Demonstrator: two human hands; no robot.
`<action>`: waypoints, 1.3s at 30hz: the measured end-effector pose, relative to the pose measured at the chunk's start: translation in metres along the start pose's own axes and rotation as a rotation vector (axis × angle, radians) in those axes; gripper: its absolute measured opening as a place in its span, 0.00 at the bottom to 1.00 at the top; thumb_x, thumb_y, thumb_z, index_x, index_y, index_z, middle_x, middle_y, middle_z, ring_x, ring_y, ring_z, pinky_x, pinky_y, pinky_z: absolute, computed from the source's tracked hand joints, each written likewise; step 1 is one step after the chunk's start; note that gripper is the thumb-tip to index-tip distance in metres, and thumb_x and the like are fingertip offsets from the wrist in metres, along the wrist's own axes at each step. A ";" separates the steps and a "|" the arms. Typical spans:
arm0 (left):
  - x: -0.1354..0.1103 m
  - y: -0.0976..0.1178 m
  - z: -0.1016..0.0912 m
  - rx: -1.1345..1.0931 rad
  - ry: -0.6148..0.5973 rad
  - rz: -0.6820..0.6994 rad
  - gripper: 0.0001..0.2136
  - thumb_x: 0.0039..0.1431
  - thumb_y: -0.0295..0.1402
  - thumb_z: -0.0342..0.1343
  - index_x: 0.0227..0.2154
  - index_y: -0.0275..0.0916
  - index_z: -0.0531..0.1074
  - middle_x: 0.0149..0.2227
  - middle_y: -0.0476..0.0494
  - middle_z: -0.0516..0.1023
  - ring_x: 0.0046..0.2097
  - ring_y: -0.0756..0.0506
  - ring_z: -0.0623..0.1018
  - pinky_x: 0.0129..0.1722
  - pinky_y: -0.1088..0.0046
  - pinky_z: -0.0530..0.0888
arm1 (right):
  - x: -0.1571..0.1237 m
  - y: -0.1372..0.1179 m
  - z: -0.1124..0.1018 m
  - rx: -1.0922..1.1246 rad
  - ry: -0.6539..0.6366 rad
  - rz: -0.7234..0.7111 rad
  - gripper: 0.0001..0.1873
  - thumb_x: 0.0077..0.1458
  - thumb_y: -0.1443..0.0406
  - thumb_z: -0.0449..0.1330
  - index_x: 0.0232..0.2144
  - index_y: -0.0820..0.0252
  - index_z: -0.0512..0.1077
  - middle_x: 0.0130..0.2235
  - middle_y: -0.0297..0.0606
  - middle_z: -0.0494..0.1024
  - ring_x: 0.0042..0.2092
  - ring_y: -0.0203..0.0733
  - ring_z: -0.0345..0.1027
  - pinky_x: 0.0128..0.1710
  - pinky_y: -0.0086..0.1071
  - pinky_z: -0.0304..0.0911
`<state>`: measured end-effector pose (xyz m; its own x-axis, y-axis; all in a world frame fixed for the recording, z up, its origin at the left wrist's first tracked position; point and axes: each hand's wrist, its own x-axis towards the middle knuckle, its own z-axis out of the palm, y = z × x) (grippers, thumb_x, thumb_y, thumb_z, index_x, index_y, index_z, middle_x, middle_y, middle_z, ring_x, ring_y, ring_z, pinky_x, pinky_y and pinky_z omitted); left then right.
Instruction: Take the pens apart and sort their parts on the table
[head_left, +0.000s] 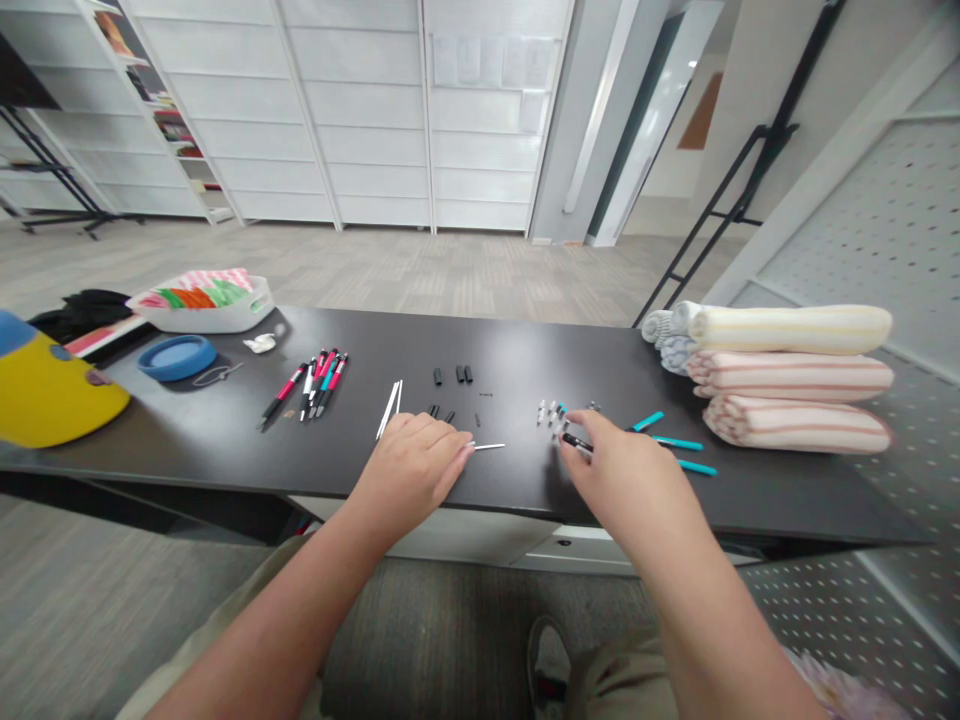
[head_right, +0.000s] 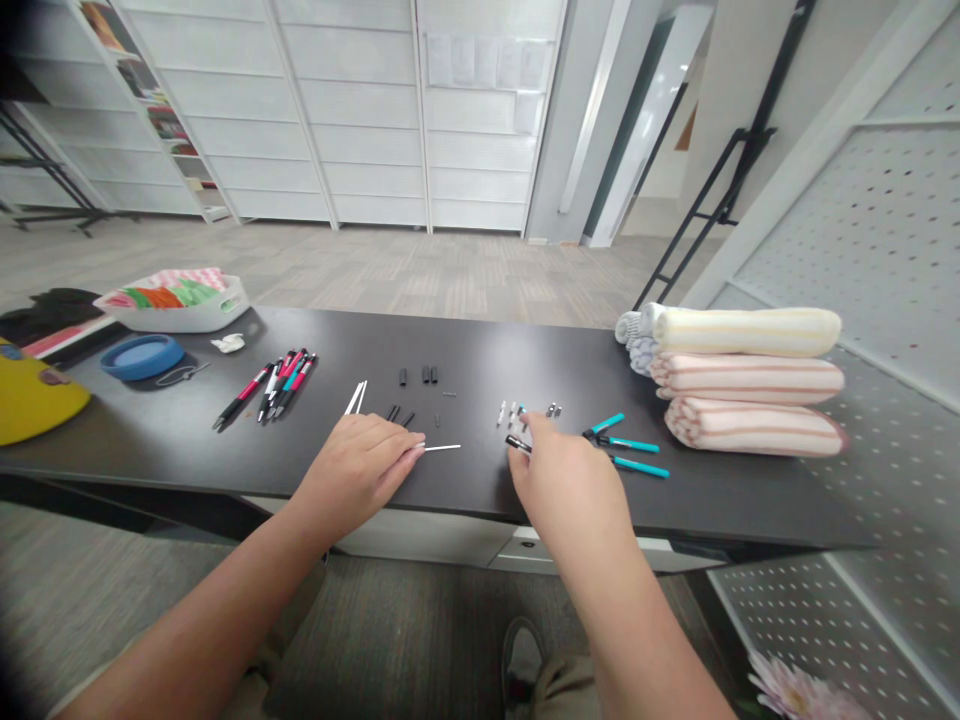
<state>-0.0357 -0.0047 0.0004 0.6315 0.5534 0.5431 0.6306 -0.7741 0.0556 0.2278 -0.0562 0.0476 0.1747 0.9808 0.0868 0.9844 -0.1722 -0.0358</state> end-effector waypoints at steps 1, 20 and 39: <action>0.000 0.000 0.000 0.000 0.002 0.001 0.08 0.73 0.33 0.54 0.47 0.39 0.78 0.43 0.41 0.84 0.44 0.40 0.79 0.46 0.58 0.69 | 0.003 0.001 0.002 0.020 0.028 0.026 0.20 0.66 0.57 0.58 0.56 0.56 0.76 0.34 0.46 0.86 0.38 0.57 0.82 0.35 0.38 0.65; 0.002 0.001 -0.002 -0.002 0.064 0.027 0.07 0.73 0.33 0.56 0.46 0.39 0.78 0.42 0.44 0.85 0.42 0.42 0.79 0.45 0.60 0.68 | 0.022 0.005 0.029 0.048 0.036 0.018 0.14 0.67 0.55 0.59 0.46 0.54 0.79 0.35 0.44 0.86 0.38 0.53 0.81 0.36 0.36 0.65; 0.002 0.012 -0.005 -0.063 0.099 0.097 0.06 0.73 0.28 0.53 0.39 0.39 0.74 0.37 0.45 0.82 0.39 0.43 0.77 0.45 0.60 0.67 | -0.015 -0.052 0.022 0.884 -0.014 -0.318 0.08 0.64 0.59 0.64 0.39 0.52 0.83 0.30 0.28 0.83 0.27 0.35 0.72 0.30 0.27 0.60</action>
<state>-0.0294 -0.0148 0.0063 0.6385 0.4439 0.6287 0.5369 -0.8422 0.0494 0.1731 -0.0598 0.0265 -0.1057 0.9718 0.2108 0.6122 0.2306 -0.7563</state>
